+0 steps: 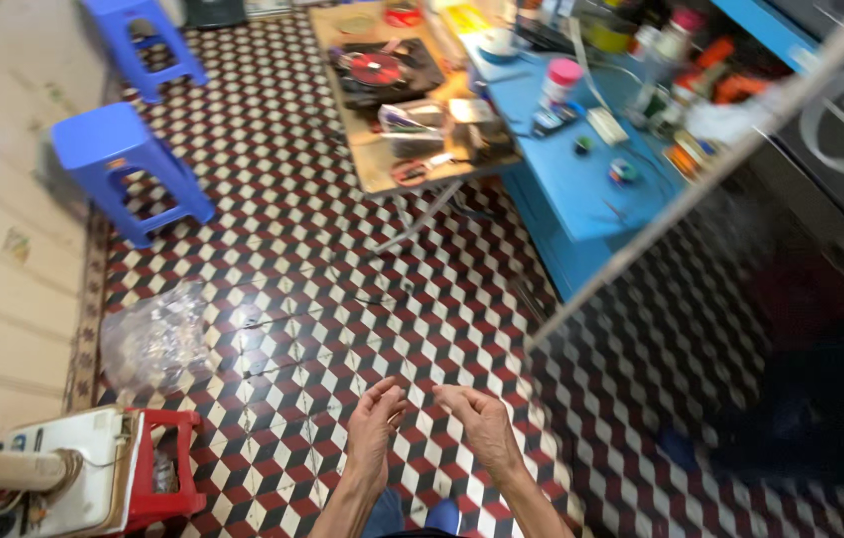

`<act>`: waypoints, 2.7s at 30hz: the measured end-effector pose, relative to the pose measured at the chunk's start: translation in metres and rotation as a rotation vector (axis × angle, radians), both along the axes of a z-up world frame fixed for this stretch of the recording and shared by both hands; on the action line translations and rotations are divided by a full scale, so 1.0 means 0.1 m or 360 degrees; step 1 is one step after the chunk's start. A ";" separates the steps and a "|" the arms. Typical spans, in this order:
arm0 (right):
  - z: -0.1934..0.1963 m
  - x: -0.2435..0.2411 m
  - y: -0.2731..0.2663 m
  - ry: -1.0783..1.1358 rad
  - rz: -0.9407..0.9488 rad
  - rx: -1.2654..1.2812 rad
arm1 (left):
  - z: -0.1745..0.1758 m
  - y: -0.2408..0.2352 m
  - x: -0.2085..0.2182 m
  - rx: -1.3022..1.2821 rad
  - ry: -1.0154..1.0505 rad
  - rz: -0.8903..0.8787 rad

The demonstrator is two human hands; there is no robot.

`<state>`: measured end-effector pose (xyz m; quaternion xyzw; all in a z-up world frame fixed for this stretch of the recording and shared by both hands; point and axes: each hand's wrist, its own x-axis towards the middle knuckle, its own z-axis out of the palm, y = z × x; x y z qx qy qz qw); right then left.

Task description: The person uses a power drill to remove screws from the bottom of a black electronic device. They then lift the casing to reveal the internal fan and circuit board, disconnecting wires before moving the device.

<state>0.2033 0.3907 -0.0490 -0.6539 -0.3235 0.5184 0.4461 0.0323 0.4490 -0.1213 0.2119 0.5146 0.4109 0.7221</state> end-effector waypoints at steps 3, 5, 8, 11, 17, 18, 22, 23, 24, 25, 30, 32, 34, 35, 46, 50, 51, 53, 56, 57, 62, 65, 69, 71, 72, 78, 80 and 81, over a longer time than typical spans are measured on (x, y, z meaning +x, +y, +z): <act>-0.01 -0.01 0.54 0.0049 0.0055 -0.0001 | -0.02 0.35 -0.03 -0.0040 -0.0124 0.0146; -0.03 -0.04 0.88 -0.0006 0.0241 0.0105 | -0.09 0.62 -0.06 -0.0042 -0.0248 0.0216; -0.06 -0.14 1.45 -0.0032 0.0306 0.0000 | -0.22 1.14 -0.12 -0.0041 -0.0370 0.0298; -0.09 -0.26 2.11 -0.0001 0.0265 -0.0098 | -0.29 1.75 -0.24 0.0000 -0.0355 0.0312; -0.15 -0.44 3.49 0.0165 0.0126 -0.0182 | -0.21 3.14 -0.55 0.0025 -0.0294 0.0233; -0.19 -0.43 3.65 0.0142 0.0141 -0.0219 | -0.22 3.34 -0.63 0.0046 -0.0298 0.0268; -0.35 -0.49 4.37 0.0356 0.0089 -0.0192 | -0.21 4.01 -0.98 0.0011 -0.0221 0.0363; -0.38 -0.49 4.53 0.0357 0.0080 -0.0237 | -0.19 4.18 -1.01 -0.0020 -0.0197 0.0370; -0.42 -0.48 4.68 0.0357 0.0072 -0.0294 | -0.19 4.35 -1.02 -0.0004 -0.0208 0.0374; -0.47 -0.47 4.86 0.0411 0.0063 -0.0279 | -0.19 4.52 -1.03 0.0013 -0.0219 0.0378; -0.74 -0.33 5.82 0.0612 -0.0031 -0.0180 | -0.23 5.47 -0.88 0.0053 -0.0212 0.0291; -0.85 -0.25 6.27 0.0724 -0.0105 -0.0118 | -0.22 5.96 -0.75 0.0085 -0.0213 0.0196; -0.94 -0.13 6.71 0.0781 -0.0171 -0.0085 | -0.19 6.54 -0.60 0.0148 -0.0174 0.0130; -0.97 -0.06 6.95 0.0785 -0.0198 -0.0083 | -0.17 6.82 -0.52 0.0174 -0.0155 0.0098; -1.26 0.27 8.53 0.0867 -0.0444 -0.0190 | 0.02 9.15 0.11 0.0300 0.0247 -0.0238; -1.61 0.33 8.81 0.0892 -0.0619 -0.0230 | -0.14 9.97 0.46 0.0462 0.0421 -0.0474; -1.73 0.34 8.86 0.0894 -0.0675 -0.0247 | -0.19 10.19 0.57 0.0502 0.0483 -0.0549; -2.01 0.31 8.98 0.0842 -0.0829 -0.0291 | -0.29 10.65 0.78 0.0589 0.0599 -0.0703; -2.47 0.25 9.14 0.0649 -0.1071 -0.0578 | -0.51 11.37 1.11 0.0687 0.0739 -0.0950; -2.62 0.21 9.23 0.0574 -0.1144 -0.0716 | -0.62 11.62 1.25 0.0766 0.0898 -0.1047; -2.93 -0.05 9.70 0.0518 -0.1764 -0.0911 | -1.38 12.56 1.82 0.1149 0.1241 -0.1525; -2.79 -0.10 9.93 0.0660 -0.2080 -0.0751 | -1.82 12.77 2.04 0.1180 0.1196 -0.1758; -2.41 0.10 10.19 0.0291 -0.2210 -0.0506 | -2.04 12.81 2.23 0.1209 0.1142 -0.1972; -2.24 0.19 10.26 0.0194 -0.2167 -0.0671 | -2.01 12.75 2.23 0.0893 0.1154 -0.2134; -2.17 0.22 10.30 0.0146 -0.2138 -0.0748 | -1.96 12.72 2.23 0.0880 0.1141 -0.2139; -2.07 0.21 10.32 -0.0037 -0.2065 -0.0927 | -1.64 12.68 2.26 0.0775 0.1135 -0.2184; -2.09 0.16 10.29 -0.0076 -0.2047 -0.1059 | -1.58 12.77 2.29 0.0987 0.1220 -0.2204; -2.11 0.13 10.28 -0.0095 -0.2036 -0.1126 | -1.58 12.84 2.29 0.1215 0.1283 -0.2053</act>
